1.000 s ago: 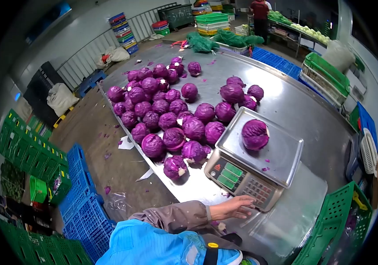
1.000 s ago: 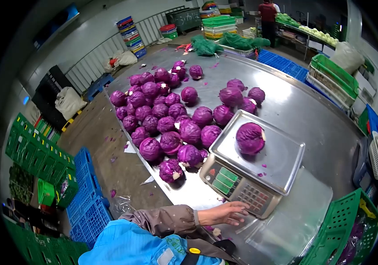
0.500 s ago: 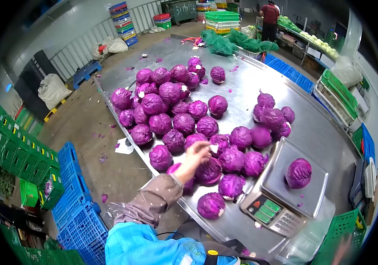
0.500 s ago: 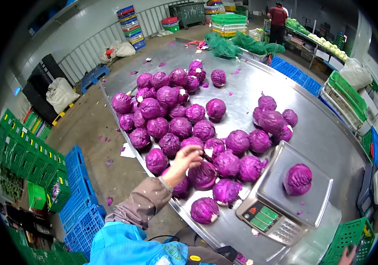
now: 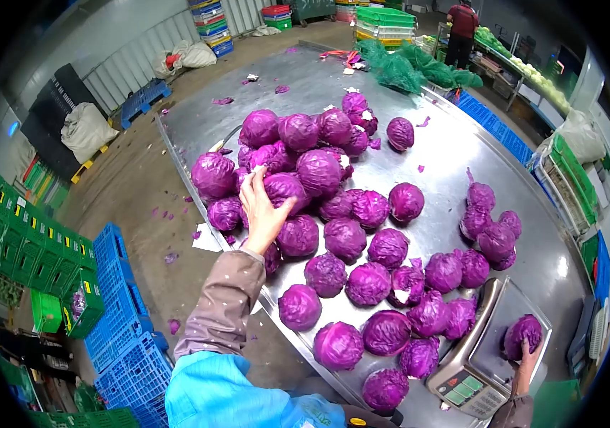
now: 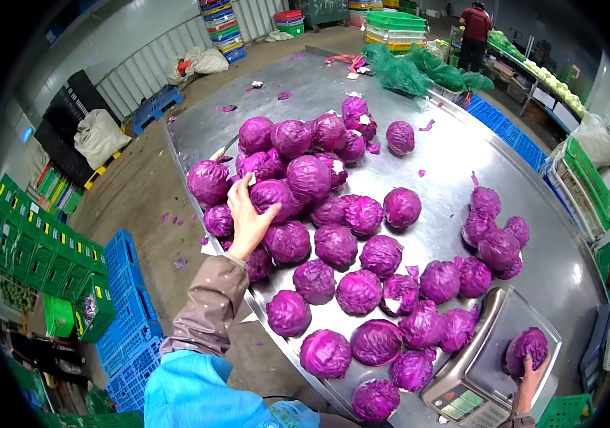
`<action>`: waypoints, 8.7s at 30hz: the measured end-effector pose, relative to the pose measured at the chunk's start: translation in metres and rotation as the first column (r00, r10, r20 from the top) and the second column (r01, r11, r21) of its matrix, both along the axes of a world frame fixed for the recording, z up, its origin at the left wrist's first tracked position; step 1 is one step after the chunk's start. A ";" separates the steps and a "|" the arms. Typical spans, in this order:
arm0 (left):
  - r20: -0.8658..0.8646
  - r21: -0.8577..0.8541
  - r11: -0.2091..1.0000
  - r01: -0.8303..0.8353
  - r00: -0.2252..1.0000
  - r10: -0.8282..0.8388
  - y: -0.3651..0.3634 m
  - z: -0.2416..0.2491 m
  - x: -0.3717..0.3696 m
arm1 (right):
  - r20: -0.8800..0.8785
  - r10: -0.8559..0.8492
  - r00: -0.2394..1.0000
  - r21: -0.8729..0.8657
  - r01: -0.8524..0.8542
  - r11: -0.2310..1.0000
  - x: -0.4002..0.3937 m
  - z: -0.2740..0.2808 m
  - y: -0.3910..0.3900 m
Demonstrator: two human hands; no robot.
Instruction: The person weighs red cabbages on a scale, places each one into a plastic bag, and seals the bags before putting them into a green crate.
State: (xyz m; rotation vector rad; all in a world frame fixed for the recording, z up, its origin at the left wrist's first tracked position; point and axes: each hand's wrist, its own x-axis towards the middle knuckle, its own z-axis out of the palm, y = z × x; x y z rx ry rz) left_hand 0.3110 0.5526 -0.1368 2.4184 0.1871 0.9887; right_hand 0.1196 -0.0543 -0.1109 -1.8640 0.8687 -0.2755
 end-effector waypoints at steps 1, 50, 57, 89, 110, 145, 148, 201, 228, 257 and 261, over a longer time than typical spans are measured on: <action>-0.115 0.024 0.999 0.021 0.993 -0.018 0.011 -0.009 0.006 | 0.003 -0.016 1.000 -0.010 0.016 1.000 0.004 0.000 0.002; -0.167 -0.002 0.928 -0.372 0.915 0.367 0.141 -0.005 0.034 | -0.003 0.737 0.676 -0.217 -0.720 0.659 0.140 -0.019 0.193; 0.192 -0.935 0.329 0.130 0.968 0.163 0.157 -0.006 0.002 | 0.083 0.670 0.738 -0.308 -0.620 0.721 0.136 -0.021 0.173; 0.378 -0.785 -0.462 -0.412 0.273 -0.885 -0.293 0.057 -0.206 | 0.494 0.367 0.788 0.355 -0.568 0.742 -0.087 0.053 0.132; 0.050 -0.977 -0.084 -0.195 0.174 -0.983 -0.415 0.044 -0.344 | 0.535 -0.252 0.807 0.710 -0.267 0.652 -0.171 0.004 -0.086; -0.032 -0.877 -0.035 -0.479 0.130 -0.991 -0.382 -0.020 -0.305 | 0.282 -0.048 0.958 -0.592 0.213 0.777 -0.104 -0.016 -0.044; -0.050 -0.877 -0.002 -0.481 0.094 -0.994 -0.387 -0.017 -0.309 | 0.322 -0.062 0.945 -0.550 0.240 0.800 -0.099 -0.019 -0.069; -0.289 -0.635 -0.135 0.760 -0.396 -0.872 -0.654 -0.054 -0.398 | 0.349 -0.685 0.639 0.937 -0.254 0.240 -0.414 -0.069 -0.085; -0.172 -0.604 -0.098 0.791 -0.250 -0.953 -0.586 -0.057 -0.403 | -0.054 -0.487 0.872 0.648 0.402 0.647 -0.407 -0.046 -0.047; -0.096 -0.347 -0.090 0.933 -0.131 -0.987 -0.632 0.076 -0.343 | 0.329 -0.324 0.887 0.059 0.323 0.945 -0.387 0.067 -0.083; -0.320 -0.483 0.038 0.875 -0.136 -0.938 -0.591 0.074 -0.352 | 0.242 -0.346 0.906 0.135 0.322 0.937 -0.401 0.059 -0.067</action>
